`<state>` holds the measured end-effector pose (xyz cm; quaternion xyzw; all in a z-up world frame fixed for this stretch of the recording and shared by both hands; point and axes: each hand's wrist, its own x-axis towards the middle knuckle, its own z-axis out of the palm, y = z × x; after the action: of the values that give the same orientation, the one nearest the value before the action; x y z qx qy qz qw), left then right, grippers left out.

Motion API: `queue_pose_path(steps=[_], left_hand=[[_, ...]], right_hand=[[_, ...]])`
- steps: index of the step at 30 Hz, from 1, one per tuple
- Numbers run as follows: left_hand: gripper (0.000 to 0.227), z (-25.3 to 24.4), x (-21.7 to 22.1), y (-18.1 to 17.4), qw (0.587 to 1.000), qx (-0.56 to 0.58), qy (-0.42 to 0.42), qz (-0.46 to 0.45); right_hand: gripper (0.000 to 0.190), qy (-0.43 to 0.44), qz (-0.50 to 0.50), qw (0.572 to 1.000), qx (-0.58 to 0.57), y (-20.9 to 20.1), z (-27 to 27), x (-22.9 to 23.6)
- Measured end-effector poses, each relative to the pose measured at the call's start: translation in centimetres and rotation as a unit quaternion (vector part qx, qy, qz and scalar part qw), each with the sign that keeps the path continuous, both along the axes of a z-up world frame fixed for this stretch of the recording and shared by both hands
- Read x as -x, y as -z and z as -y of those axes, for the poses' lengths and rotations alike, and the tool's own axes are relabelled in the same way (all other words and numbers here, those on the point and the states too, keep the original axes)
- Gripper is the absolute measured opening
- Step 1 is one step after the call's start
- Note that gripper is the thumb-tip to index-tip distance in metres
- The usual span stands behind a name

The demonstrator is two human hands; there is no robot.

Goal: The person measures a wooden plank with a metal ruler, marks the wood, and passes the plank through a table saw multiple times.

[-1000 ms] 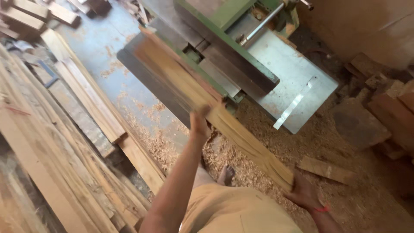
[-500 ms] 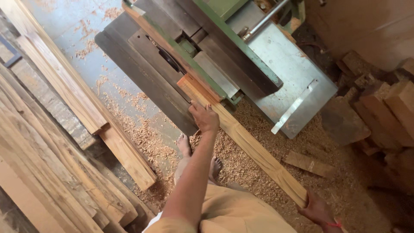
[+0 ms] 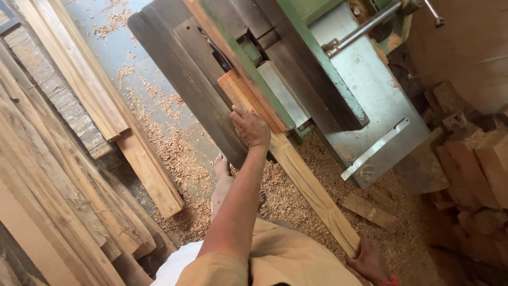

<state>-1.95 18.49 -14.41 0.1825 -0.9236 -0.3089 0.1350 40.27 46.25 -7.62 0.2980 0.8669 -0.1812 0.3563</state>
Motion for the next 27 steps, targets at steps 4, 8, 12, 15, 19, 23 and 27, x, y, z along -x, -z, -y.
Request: queue_pose_path(steps=[4, 8, 12, 15, 19, 23, 27], left_hand=[[0.064, 0.3, 0.8, -0.1, 0.999, 0.035, -0.007, -0.027], [0.065, 0.6, 0.7, -0.4, 1.0, 0.002, 0.014, 0.021], [0.064, 0.6, 0.2, -1.4, 1.0, -0.013, 0.011, 0.014], [0.061, -0.2, -2.0, -2.2, 0.997, -0.066, 0.016, 0.021], [0.062, -1.4, -5.2, -2.5, 0.997, -0.07, 0.024, 0.0], [0.063, -1.7, -5.2, -1.9, 0.999, -0.032, 0.015, -0.008], [0.064, -0.9, -2.7, -1.1, 1.0, -0.017, 0.015, 0.0]], right_hand=[[0.081, 0.031, 0.021, 0.999, 0.019, -0.5, 0.7, 1.5], [0.094, 0.043, 0.093, 0.995, 0.005, -0.9, 0.9, 2.1], [0.091, 0.044, 0.061, 0.997, 0.015, -0.6, 0.4, 1.2], [0.085, 0.059, 0.056, 0.996, 0.031, -0.6, -0.6, -0.9], [0.094, 0.105, 0.082, 0.99, 0.035, -0.5, -2.0, -2.8], [0.1, 0.071, 0.123, 0.99, 0.02, -0.4, -2.2, -2.8], [0.095, 0.036, 0.072, 0.997, 0.01, -0.6, -1.2, -1.7]])
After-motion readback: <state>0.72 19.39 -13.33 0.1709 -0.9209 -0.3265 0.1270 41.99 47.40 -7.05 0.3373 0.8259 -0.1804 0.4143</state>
